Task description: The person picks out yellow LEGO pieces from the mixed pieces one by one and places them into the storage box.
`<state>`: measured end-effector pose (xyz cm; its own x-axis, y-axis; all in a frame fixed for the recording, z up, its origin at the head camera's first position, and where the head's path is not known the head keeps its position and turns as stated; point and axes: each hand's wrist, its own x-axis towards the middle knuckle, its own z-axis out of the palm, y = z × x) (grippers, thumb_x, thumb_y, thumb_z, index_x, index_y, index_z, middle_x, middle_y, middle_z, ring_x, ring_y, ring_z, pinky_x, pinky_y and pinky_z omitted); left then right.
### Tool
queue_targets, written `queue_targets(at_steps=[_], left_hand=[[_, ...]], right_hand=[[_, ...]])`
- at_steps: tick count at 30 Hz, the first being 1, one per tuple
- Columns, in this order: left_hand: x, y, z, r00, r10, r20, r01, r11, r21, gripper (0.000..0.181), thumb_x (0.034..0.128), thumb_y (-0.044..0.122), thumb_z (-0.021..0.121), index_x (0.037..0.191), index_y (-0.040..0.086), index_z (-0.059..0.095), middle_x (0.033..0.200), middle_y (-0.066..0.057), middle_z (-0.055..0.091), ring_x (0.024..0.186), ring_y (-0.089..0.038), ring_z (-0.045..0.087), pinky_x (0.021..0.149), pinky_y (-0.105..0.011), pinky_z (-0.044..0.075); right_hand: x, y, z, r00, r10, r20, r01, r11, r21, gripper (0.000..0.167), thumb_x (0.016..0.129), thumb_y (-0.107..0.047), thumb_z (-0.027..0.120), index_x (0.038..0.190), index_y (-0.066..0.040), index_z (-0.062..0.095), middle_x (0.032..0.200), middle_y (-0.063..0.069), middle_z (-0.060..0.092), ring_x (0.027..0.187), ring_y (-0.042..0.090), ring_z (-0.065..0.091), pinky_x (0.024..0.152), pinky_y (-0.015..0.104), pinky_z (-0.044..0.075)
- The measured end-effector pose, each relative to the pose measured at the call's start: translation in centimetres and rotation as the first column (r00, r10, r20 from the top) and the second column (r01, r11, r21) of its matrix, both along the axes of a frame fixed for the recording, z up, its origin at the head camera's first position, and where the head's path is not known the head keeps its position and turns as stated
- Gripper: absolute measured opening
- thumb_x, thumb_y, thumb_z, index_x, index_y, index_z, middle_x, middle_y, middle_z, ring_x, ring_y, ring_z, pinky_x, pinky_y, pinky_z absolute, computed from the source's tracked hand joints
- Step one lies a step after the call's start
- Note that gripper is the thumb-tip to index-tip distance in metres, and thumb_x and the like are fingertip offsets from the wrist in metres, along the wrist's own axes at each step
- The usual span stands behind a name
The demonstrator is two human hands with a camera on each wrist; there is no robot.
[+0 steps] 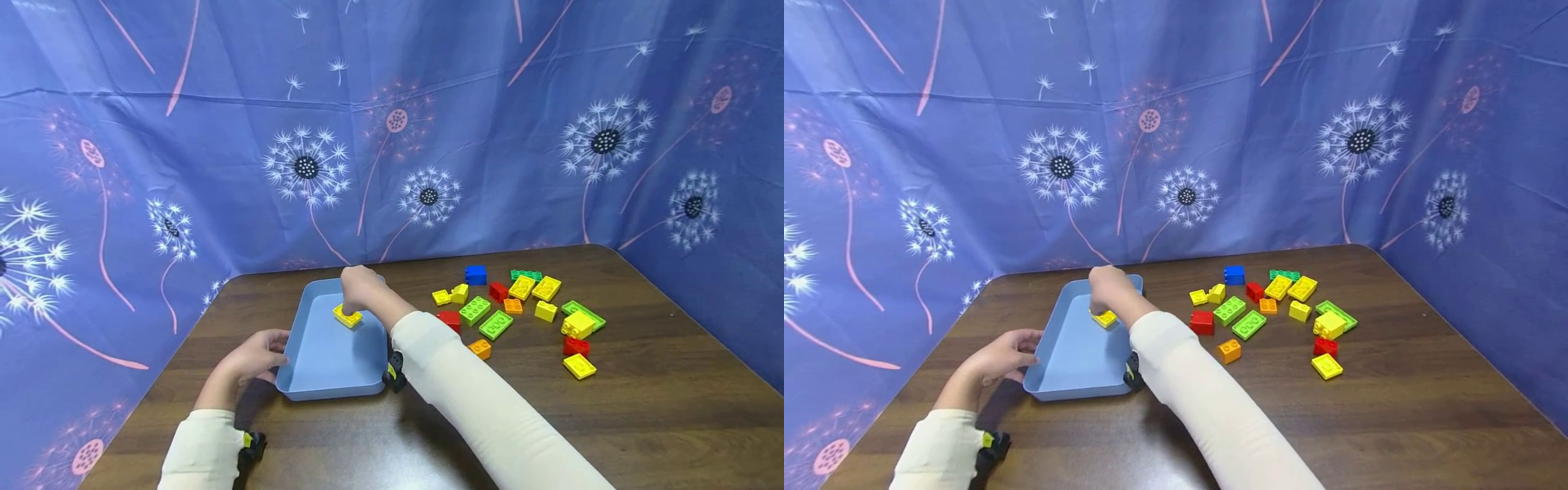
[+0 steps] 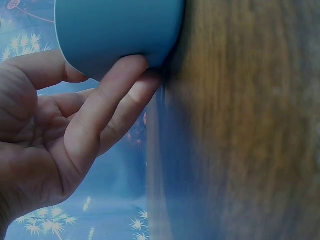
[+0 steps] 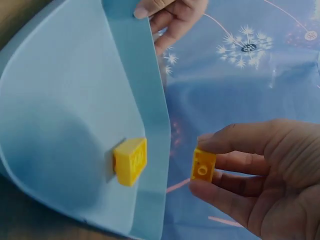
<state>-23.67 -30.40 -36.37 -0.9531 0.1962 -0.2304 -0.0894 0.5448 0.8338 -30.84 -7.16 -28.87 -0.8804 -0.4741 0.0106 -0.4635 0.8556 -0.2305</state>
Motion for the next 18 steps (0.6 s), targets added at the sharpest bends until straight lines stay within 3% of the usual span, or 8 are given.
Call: queue_targets(at_steps=[6,10,15,18], left_hand=[[-0.1,0.2,-0.1,1.0,0.006,-0.002,-0.006,1.0,-0.003,0.057,0.0858,-0.01,0.055,0.138,-0.018,0.033,0.123,-0.036,0.05,0.101,-0.038,0.061,0.067,-0.046,0.06],[-0.2,0.2,0.1,1.0,0.017,-0.006,-0.017,1.0,-0.021,0.056,0.0863,-0.01,0.056,0.138,-0.016,0.036,0.123,-0.035,0.051,0.102,-0.039,0.061,0.067,-0.046,0.06],[-0.1,0.2,0.2,1.0,0.023,-0.005,-0.023,1.0,-0.019,0.056,0.0864,-0.01,0.056,0.138,-0.017,0.036,0.122,-0.035,0.052,0.101,-0.039,0.061,0.066,-0.046,0.06],[-0.1,0.1,0.0,1.0,0.02,-0.003,-0.02,1.0,-0.022,0.056,0.0862,-0.01,0.057,0.138,-0.016,0.036,0.121,-0.034,0.053,0.099,-0.037,0.062,0.065,-0.045,0.06]], right_hand=[[-0.3,-0.6,-0.6,0.999,-0.011,-0.032,0.01,0.999,-0.043,0.035,0.079,-0.022,0.078,0.059,-0.013,0.05,0.057,-0.004,0.044,0.061,0.013,0.047,0.055,0.024,0.044],[-1.1,-0.6,-1.3,0.997,-0.056,-0.044,0.053,0.997,-0.059,0.027,0.08,-0.019,0.077,0.062,-0.012,0.056,0.061,-0.003,0.052,0.064,0.014,0.051,0.059,0.025,0.048],[-2.1,-0.5,-2.5,0.993,-0.117,-0.026,0.116,0.993,-0.035,0.013,0.083,-0.019,0.073,0.079,-0.01,0.065,0.073,-0.001,0.06,0.069,0.014,0.055,0.062,0.026,0.051],[-2.6,-0.6,-3.1,0.987,-0.162,-0.017,0.162,0.987,-0.022,0.016,0.084,-0.024,0.074,0.089,-0.01,0.068,0.082,0.0,0.064,0.075,0.015,0.058,0.066,0.029,0.054]])
